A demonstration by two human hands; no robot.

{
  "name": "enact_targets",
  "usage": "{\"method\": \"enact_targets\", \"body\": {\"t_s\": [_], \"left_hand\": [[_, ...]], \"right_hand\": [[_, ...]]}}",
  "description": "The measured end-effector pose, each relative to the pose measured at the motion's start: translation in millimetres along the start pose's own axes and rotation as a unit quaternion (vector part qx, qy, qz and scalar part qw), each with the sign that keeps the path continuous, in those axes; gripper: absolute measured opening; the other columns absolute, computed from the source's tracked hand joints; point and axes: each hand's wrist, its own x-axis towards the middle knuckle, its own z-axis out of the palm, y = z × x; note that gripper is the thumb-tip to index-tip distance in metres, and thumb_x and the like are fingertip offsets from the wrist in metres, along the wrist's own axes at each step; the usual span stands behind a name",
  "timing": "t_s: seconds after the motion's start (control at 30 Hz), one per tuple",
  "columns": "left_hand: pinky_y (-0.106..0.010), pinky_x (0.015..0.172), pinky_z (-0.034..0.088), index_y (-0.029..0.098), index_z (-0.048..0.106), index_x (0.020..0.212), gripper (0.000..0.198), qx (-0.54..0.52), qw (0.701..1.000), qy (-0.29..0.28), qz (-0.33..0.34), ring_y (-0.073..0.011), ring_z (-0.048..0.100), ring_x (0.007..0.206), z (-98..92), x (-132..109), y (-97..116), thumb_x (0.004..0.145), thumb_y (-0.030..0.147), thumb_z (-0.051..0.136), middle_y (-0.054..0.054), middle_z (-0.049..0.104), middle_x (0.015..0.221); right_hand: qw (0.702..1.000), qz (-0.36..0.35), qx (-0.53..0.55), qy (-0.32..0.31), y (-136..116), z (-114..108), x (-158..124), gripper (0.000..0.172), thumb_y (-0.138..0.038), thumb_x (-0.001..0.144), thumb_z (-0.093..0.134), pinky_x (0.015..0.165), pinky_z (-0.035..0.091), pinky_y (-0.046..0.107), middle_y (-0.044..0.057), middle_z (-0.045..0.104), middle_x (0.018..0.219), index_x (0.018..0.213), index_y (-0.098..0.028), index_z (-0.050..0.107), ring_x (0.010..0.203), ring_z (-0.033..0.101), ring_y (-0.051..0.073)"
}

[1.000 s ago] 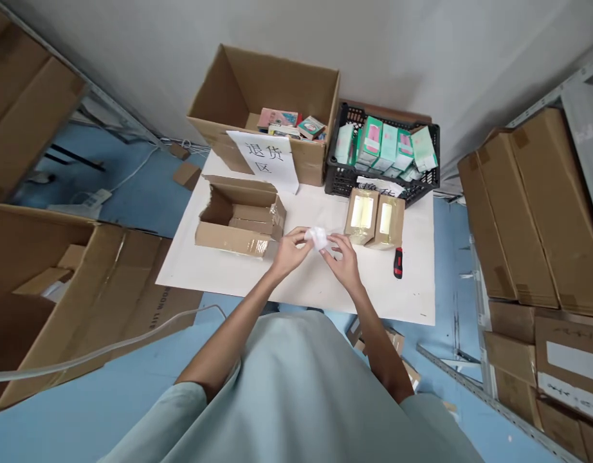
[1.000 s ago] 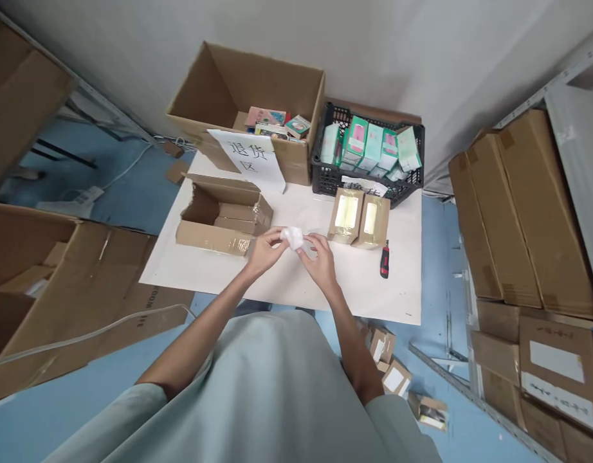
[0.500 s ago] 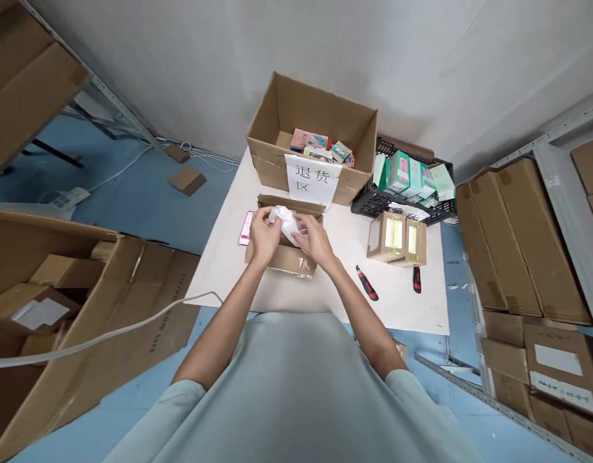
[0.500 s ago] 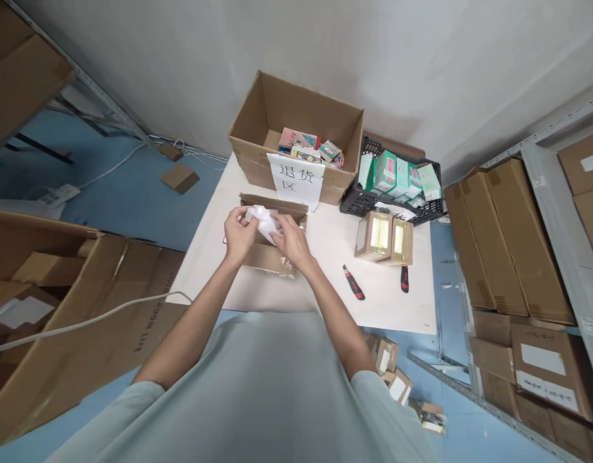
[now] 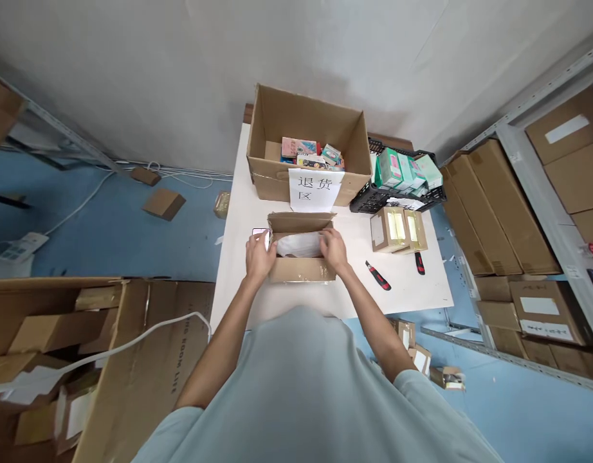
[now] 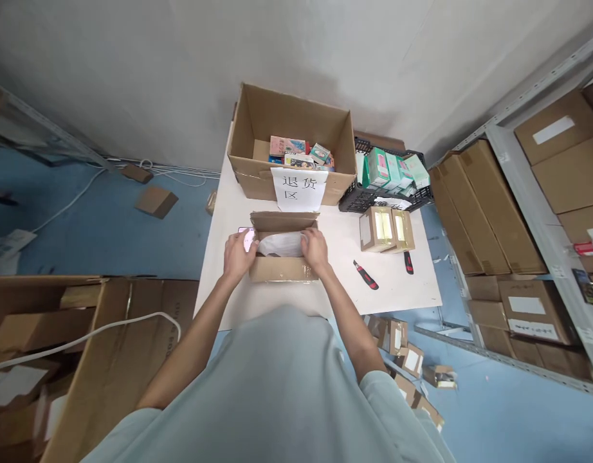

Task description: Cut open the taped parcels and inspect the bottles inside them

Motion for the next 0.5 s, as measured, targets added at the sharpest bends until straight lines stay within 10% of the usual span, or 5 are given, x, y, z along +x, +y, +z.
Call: {"method": "enact_targets", "body": {"t_s": [0.2, 0.5], "left_hand": [[-0.050, 0.125, 0.057, 0.011, 0.060, 0.164, 0.070, -0.145, 0.977, -0.036, -0.149, -0.0387, 0.069, 0.148, 3.5, 13.1, -22.6, 0.101, 0.037, 0.075, -0.027, 0.061, 0.168], [-0.056, 0.129, 0.054, 0.017, 0.080, 0.126, 0.042, -0.255, 0.950, -0.094, -0.154, -0.0384, 0.073, 0.146, 10.9, 1.2, -11.4, 0.089, 0.034, 0.086, -0.022, 0.082, 0.143]], "right_hand": [[0.964, 0.231, 0.120, 0.048, 44.1, -15.3, -28.8, 0.048, -0.043, 0.102, 0.064, 0.114, 0.060, 0.050, 0.025, 0.077, 0.143, 0.138, -0.013, 0.076, 0.123, 0.077, 0.035], [0.956, 0.216, 0.195, 0.044, 21.6, -7.5, -71.5, 0.056, -0.076, 0.098, 0.051, 0.084, 0.057, 0.031, -0.002, 0.071, 0.073, 0.083, -0.025, 0.070, 0.087, 0.069, 0.024]]}}
